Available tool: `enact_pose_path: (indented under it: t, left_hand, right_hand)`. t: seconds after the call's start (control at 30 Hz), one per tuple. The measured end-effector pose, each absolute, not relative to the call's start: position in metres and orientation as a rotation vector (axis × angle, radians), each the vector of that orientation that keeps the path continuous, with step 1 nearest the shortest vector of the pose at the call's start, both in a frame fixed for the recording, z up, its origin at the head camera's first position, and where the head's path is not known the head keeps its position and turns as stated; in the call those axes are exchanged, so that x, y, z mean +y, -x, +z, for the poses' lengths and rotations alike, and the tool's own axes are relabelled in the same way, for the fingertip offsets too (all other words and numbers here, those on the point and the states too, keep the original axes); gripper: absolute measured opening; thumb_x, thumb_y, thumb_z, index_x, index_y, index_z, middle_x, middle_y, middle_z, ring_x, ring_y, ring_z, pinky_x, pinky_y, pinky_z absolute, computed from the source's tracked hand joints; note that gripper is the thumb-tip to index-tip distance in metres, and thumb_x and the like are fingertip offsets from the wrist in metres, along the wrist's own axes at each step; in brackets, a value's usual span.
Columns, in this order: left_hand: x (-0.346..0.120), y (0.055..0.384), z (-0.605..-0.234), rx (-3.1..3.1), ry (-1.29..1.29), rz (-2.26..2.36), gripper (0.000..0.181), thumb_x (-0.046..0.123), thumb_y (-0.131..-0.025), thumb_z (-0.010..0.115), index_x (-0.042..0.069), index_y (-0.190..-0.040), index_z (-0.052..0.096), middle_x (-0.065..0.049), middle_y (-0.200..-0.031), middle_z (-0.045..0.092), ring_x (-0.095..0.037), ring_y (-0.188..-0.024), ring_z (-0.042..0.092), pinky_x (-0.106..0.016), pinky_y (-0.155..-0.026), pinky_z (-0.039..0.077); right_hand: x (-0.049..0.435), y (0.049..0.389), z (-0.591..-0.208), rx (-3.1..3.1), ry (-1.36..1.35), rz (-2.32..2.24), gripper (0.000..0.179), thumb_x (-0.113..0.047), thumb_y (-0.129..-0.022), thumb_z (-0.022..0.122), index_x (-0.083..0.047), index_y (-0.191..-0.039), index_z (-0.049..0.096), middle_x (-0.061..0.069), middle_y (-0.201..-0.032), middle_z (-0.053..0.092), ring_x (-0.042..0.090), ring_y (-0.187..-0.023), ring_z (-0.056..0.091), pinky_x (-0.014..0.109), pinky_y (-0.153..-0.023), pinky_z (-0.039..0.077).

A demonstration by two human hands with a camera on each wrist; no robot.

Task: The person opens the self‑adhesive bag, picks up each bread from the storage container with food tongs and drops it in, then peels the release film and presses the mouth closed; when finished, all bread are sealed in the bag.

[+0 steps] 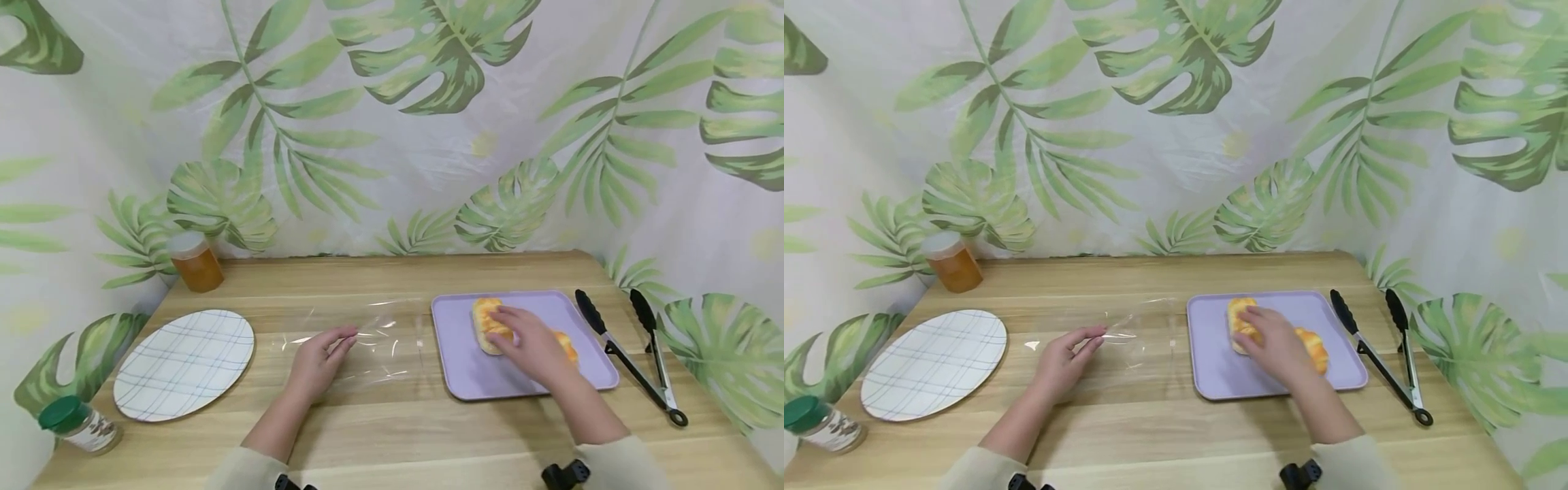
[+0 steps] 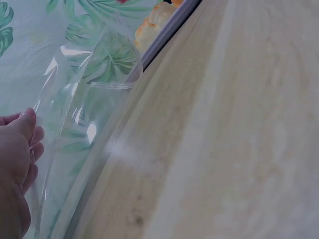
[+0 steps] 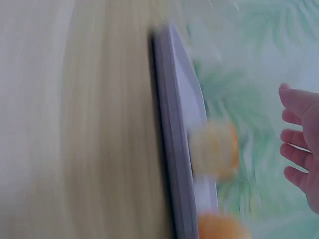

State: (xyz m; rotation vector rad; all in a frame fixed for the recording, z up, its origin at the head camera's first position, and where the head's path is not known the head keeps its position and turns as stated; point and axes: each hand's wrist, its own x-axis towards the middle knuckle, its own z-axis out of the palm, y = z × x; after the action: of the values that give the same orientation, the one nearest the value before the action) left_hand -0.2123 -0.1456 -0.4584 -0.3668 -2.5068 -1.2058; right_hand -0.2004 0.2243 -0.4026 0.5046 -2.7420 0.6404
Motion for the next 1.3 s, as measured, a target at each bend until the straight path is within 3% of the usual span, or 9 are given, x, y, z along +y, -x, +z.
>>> enact_pose_path:
  t: [0.17,0.4,0.53,0.8,0.93,1.3]
  left_hand:
    - [-0.149,0.211,-0.456,-2.514,0.339,-1.215,0.020,0.020,-0.093,0.068,0.012,-0.110,0.073,-0.005,-0.116,0.073,-0.027,-0.113,0.067,-0.048,-0.098,0.053]
    - [-0.147,0.211,-0.455,-2.512,0.355,-1.206,0.020,0.020,-0.093,0.067,0.012,-0.110,0.073,-0.006,-0.117,0.072,-0.027,-0.112,0.067,-0.046,-0.099,0.053]
    - [-0.146,0.211,-0.458,-2.508,0.352,-1.202,0.020,0.021,-0.093,0.068,0.013,-0.109,0.074,-0.006,-0.116,0.073,-0.027,-0.112,0.068,-0.046,-0.098,0.053]
    - [-0.146,0.210,-0.462,-2.511,0.359,-1.194,0.020,0.020,-0.092,0.068,0.012,-0.109,0.074,-0.007,-0.116,0.073,-0.028,-0.111,0.068,-0.047,-0.097,0.054]
    - [-0.146,0.210,-0.463,-2.500,0.364,-1.192,0.019,0.020,-0.092,0.069,0.012,-0.109,0.074,-0.007,-0.115,0.073,-0.028,-0.110,0.069,-0.046,-0.096,0.054]
    - [-0.145,0.211,-0.461,-2.502,0.367,-1.204,0.018,0.019,-0.091,0.069,0.013,-0.107,0.075,-0.008,-0.114,0.073,-0.028,-0.110,0.068,-0.047,-0.096,0.054]
  right_hand:
    - [0.290,0.189,-0.398,-2.781,-0.195,0.639,0.051,-0.029,-0.096,0.063,0.004,-0.134,0.053,0.031,-0.142,0.045,0.054,-0.128,0.041,0.069,-0.104,0.034]
    - [0.372,0.179,-0.420,-2.792,0.148,0.578,0.073,-0.039,-0.097,0.057,0.017,-0.139,0.035,0.045,-0.136,0.036,0.062,-0.124,0.034,0.073,-0.100,0.031]
    - [0.399,0.175,-0.432,-2.831,0.378,0.605,0.092,-0.048,-0.094,0.057,0.023,-0.141,0.022,0.049,-0.137,0.029,0.065,-0.124,0.028,0.073,-0.102,0.027]
    - [0.425,0.174,-0.446,-3.002,0.732,0.804,0.117,-0.067,-0.091,0.049,0.020,-0.146,-0.007,0.051,-0.144,0.008,0.066,-0.133,0.013,0.072,-0.110,0.021]
    - [0.427,0.176,-0.450,-3.049,0.733,0.816,0.119,-0.070,-0.090,0.046,0.021,-0.144,-0.008,0.051,-0.144,0.007,0.065,-0.134,0.014,0.071,-0.111,0.022]
    - [0.418,0.166,-0.444,-2.941,0.727,0.847,0.111,-0.066,-0.089,0.054,0.016,-0.148,0.007,0.048,-0.144,0.020,0.064,-0.132,0.023,0.070,-0.109,0.026]
